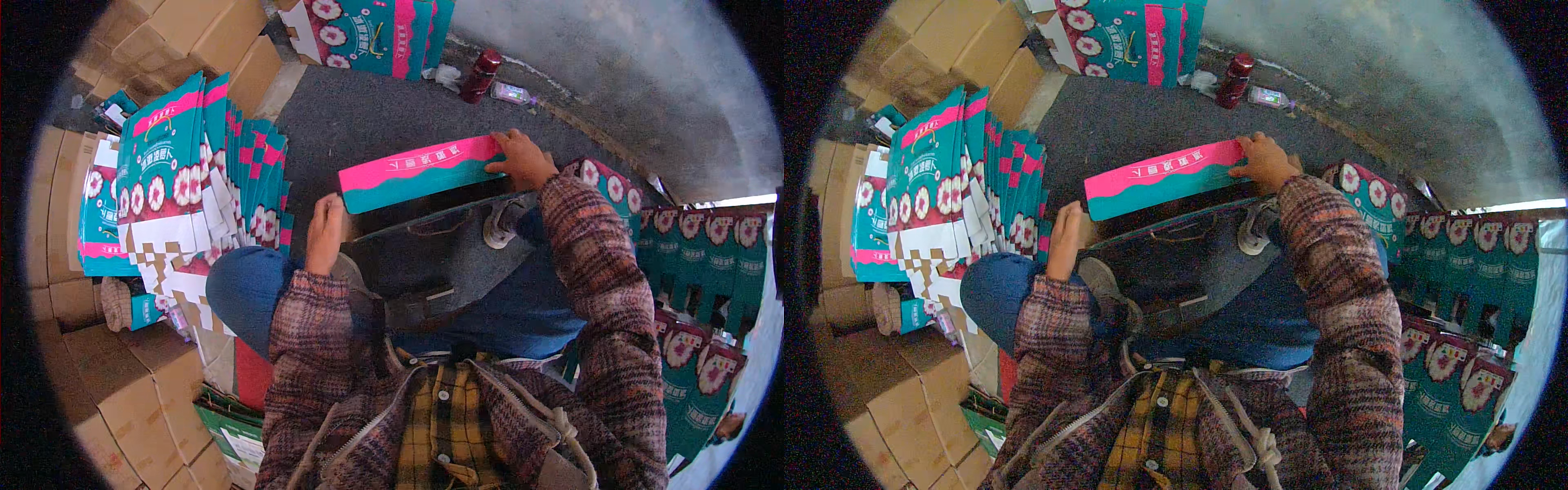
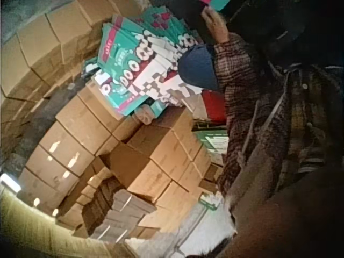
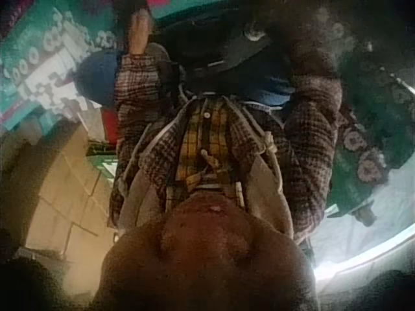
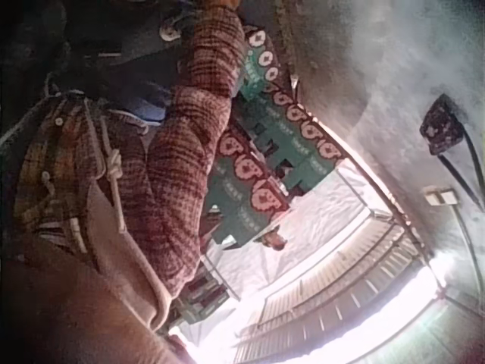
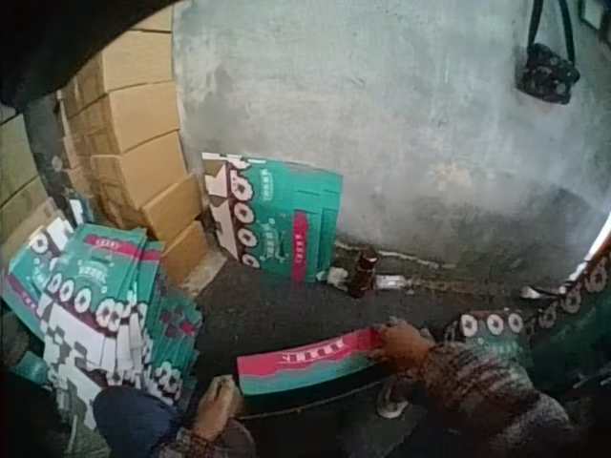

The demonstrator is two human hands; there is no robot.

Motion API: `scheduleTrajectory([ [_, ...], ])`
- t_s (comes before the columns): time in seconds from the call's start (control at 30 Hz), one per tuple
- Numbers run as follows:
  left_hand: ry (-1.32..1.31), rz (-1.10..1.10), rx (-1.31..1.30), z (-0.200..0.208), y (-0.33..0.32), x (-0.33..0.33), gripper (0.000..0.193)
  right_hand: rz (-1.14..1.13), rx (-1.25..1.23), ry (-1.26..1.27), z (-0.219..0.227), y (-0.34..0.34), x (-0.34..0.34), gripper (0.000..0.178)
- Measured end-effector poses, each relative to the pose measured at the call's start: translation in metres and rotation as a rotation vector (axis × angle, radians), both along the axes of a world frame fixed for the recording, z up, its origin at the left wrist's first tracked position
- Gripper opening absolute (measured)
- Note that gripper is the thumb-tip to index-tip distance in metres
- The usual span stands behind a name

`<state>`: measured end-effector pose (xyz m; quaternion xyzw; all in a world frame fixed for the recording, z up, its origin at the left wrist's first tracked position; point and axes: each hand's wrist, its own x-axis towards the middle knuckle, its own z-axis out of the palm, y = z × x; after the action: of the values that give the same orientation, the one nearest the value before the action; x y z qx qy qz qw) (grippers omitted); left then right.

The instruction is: Folding and stacking cardboard product boxes in a factory setting.

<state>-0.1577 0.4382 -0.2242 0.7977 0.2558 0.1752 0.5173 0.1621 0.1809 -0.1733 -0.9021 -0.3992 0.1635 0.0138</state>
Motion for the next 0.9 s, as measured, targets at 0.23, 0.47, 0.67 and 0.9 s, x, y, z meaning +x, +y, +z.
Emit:
scheduleTrajectory([
  [0.23, -0.137, 0.041, -0.832, -0.008, -0.017, 0.028, 0.057, 0.054, -0.069, -0.232, -0.017, 0.001, 0.002, 0.074],
  [0.47, -0.049, -0.226, -0.354, -0.077, -0.009, 0.03, 0.064, -0.151, -0.339, -0.116, 0.037, 0.002, 0.009, 0.079],
  [0.67, -0.028, -0.21, -0.414, -0.084, -0.004, 0.03, 0.064, -0.214, -0.057, 0.883, 0.042, -0.026, 0.0, 0.099],
  [0.9, 0.032, -0.064, -0.598, -0.072, -0.001, 0.021, 0.06, 0.176, -0.162, 0.685, 0.043, -0.022, 0.002, 0.097],
])
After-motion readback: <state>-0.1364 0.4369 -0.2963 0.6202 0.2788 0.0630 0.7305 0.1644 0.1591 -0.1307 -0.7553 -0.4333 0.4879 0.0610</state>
